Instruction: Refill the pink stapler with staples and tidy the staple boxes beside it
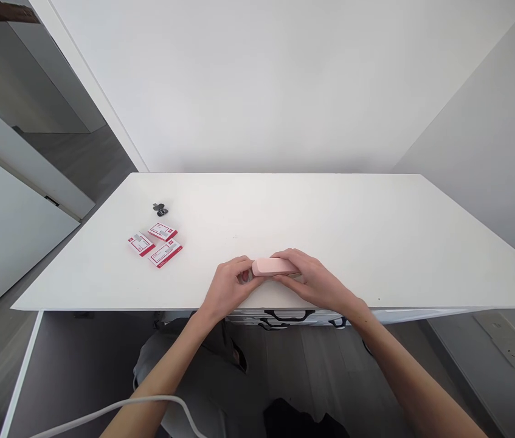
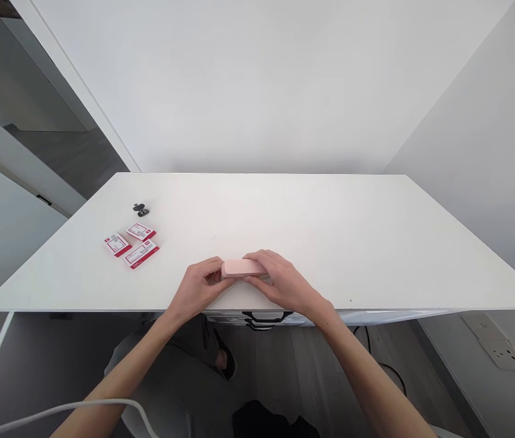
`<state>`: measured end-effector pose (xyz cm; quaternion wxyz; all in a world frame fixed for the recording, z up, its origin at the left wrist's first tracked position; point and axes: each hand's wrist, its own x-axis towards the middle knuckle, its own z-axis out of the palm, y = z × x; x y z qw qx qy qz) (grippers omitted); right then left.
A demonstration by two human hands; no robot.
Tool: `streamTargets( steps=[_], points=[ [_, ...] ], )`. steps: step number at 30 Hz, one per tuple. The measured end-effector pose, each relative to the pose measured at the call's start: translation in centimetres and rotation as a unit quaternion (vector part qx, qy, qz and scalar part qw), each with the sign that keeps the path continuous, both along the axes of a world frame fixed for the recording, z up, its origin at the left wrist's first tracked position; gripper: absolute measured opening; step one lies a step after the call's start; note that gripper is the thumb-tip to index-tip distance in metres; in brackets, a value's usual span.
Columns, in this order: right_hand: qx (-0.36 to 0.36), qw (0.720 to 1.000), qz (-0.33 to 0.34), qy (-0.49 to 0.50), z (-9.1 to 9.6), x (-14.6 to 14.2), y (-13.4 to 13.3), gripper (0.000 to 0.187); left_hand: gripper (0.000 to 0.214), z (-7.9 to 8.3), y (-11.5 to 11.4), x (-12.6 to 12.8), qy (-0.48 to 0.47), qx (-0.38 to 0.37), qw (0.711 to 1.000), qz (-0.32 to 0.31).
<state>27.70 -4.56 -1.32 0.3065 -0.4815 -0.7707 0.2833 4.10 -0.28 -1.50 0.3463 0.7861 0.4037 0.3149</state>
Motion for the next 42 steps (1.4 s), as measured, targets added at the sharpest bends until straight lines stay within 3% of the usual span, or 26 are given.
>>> streamTargets(
  steps=[8,16,21,30,37,42],
  points=[
    [0.022,0.999,0.009,0.035,-0.3,-1.1,0.0,0.015,0.042,0.1,0.2,0.0,-0.005,-0.012,1.0,-0.001],
    [0.004,0.994,-0.017,0.107,-0.6,-1.5,-0.6,0.019,0.034,0.5,0.1,0.2,-0.002,-0.002,1.0,-0.007],
    [-0.045,0.983,-0.038,0.173,-0.8,-1.9,-1.0,0.024,0.024,0.4,0.0,0.2,-0.005,-0.006,1.0,-0.002],
    [-0.075,0.971,-0.028,0.223,-0.9,-2.2,-1.2,0.031,0.025,0.2,0.0,0.4,-0.001,-0.013,1.0,0.0],
    [-0.047,0.972,-0.041,0.226,-0.9,-1.4,-1.6,0.028,0.027,-0.1,0.0,0.5,-0.008,-0.019,1.0,0.002],
    [-0.072,0.961,-0.035,0.263,-1.0,-1.1,-1.8,0.026,0.033,0.5,0.0,0.5,0.017,-0.031,0.999,-0.028]
  ],
)
